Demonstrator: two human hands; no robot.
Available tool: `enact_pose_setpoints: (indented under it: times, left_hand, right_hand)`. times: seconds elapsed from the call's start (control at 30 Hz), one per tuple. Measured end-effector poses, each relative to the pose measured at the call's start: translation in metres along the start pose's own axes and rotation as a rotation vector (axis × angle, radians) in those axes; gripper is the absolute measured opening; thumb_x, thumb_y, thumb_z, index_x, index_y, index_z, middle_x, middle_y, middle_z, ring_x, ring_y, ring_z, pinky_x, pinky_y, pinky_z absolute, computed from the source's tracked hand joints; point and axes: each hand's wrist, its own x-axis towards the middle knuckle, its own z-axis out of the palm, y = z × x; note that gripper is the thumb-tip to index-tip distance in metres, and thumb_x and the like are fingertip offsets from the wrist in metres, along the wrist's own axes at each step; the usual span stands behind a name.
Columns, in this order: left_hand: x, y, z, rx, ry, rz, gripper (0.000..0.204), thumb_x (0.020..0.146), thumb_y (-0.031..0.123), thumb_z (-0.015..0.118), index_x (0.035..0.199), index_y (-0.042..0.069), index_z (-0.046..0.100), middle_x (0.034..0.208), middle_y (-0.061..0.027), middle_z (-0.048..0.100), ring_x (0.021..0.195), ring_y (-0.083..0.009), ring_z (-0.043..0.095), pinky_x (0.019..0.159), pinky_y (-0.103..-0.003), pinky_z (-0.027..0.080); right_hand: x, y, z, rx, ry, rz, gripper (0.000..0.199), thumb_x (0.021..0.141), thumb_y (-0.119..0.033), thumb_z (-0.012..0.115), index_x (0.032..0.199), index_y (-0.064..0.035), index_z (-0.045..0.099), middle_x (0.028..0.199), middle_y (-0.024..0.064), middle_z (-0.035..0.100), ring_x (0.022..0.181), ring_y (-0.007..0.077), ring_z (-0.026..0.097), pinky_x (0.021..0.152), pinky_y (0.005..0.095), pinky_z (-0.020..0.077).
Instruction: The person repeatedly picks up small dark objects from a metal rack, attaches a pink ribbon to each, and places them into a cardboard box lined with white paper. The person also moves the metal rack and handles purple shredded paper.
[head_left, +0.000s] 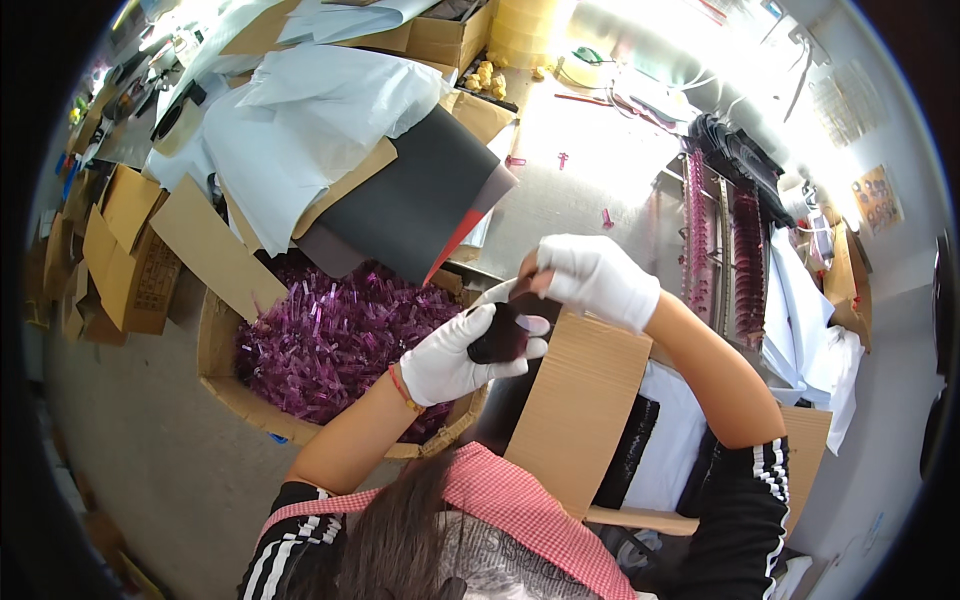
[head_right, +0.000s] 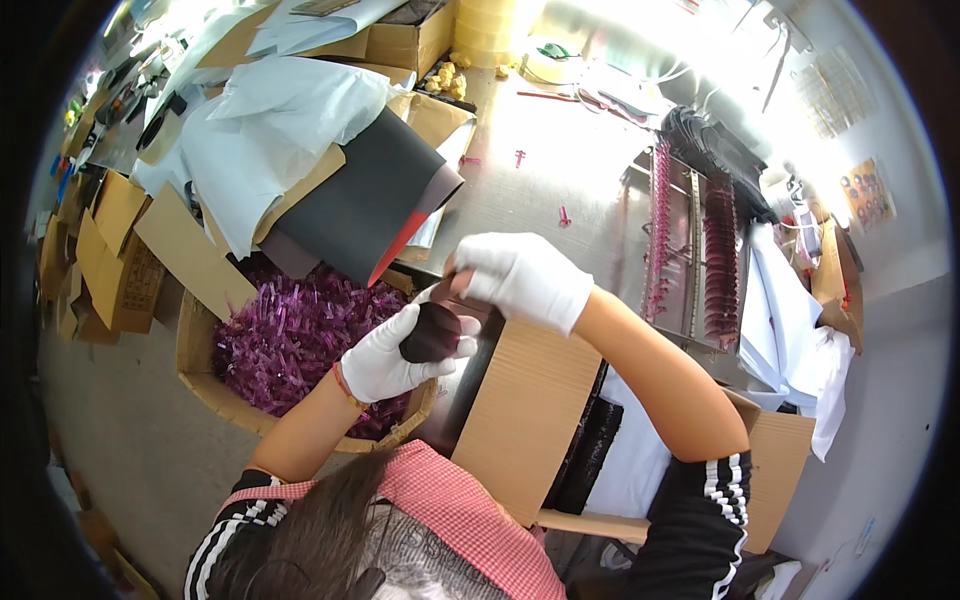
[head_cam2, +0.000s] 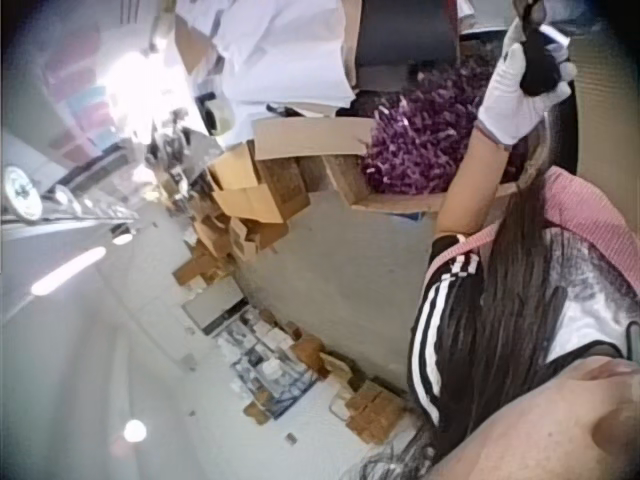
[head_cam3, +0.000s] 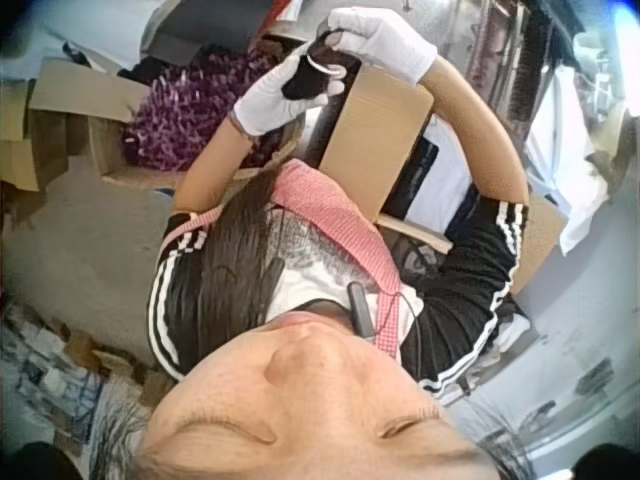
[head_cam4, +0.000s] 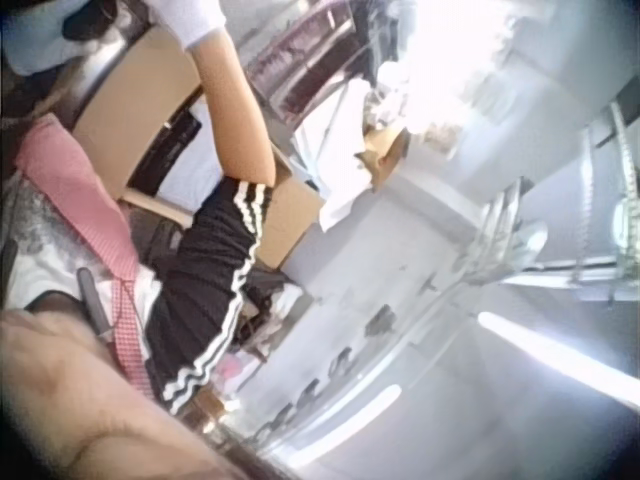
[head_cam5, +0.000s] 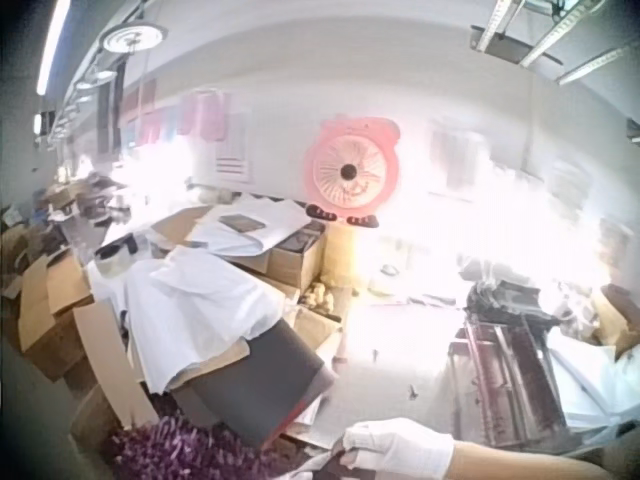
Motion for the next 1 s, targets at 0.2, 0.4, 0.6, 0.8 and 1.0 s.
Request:
enact_pose_setpoints:
  times: [0.2, 0.4, 0.6, 0.8, 1.0]
  left_hand:
    - [-0.004, -0.02, 0.017, 0.204, -0.097, -0.154, 0.085, 0.082, 0.06, 0.07, 0.145, 0.012, 0.039, 0.13, -0.0191, 0.057, 0.111, -0.0353, 0.064, 0.071, -0.035, 0.061]
    - [-0.014, -0.052, 0.003, -0.072, -0.135, -0.2, 0.068, 0.091, 0.048, 0.066, 0.138, 0.005, 0.043, 0.123, -0.0173, 0.057, 0.111, -0.0334, 0.062, 0.072, -0.035, 0.064]
    - [-0.03, -0.064, 0.028, 0.206, 0.021, -0.016, 0.066, 0.09, 0.041, 0.07, 0.144, 0.019, 0.039, 0.12, -0.0084, 0.062, 0.105, -0.0252, 0.066, 0.075, -0.035, 0.06]
    - [-0.081, -0.083, 0.009, 0.097, 0.476, 0.06, 0.038, 0.101, 0.038, 0.054, 0.134, 0.02, 0.049, 0.123, -0.0031, 0.058, 0.117, -0.0234, 0.059, 0.089, -0.035, 0.057]
    - [-0.119, -0.082, -0.007, -0.099, 0.377, 0.143, 0.036, 0.102, 0.027, 0.054, 0.136, 0.017, 0.049, 0.134, -0.0125, 0.054, 0.122, -0.0271, 0.056, 0.101, -0.037, 0.054]
  right_hand:
    - [-0.031, -0.058, 0.011, -0.021, -0.187, 0.112, 0.043, 0.077, -0.014, 0.077, 0.116, -0.007, 0.061, 0.093, 0.0083, 0.063, 0.091, 0.0245, 0.064, 0.082, 0.0326, 0.0521]
    - [-0.045, -0.103, 0.014, 0.14, -0.132, 0.628, 0.039, 0.077, -0.02, 0.079, 0.105, 0.0032, 0.063, 0.09, 0.0156, 0.069, 0.083, 0.026, 0.069, 0.075, 0.0333, 0.0535]
    - [-0.074, -0.078, 0.055, -0.266, 0.079, 0.301, 0.021, 0.077, -0.015, 0.073, 0.096, -0.0087, 0.068, 0.089, 0.01, 0.067, 0.086, 0.0272, 0.067, 0.077, 0.038, 0.0527]
    - [-0.057, -0.097, 0.098, -0.339, 0.236, -0.047, 0.028, 0.078, -0.011, 0.067, 0.105, -0.0086, 0.066, 0.106, 0.0072, 0.064, 0.098, 0.0308, 0.064, 0.083, 0.0393, 0.0545]
    - [-0.134, -0.051, 0.062, -0.427, 0.377, 0.074, 0.015, 0.082, -0.015, 0.064, 0.095, -0.0066, 0.066, 0.1, 0.0109, 0.063, 0.098, 0.03, 0.063, 0.086, 0.0402, 0.052]
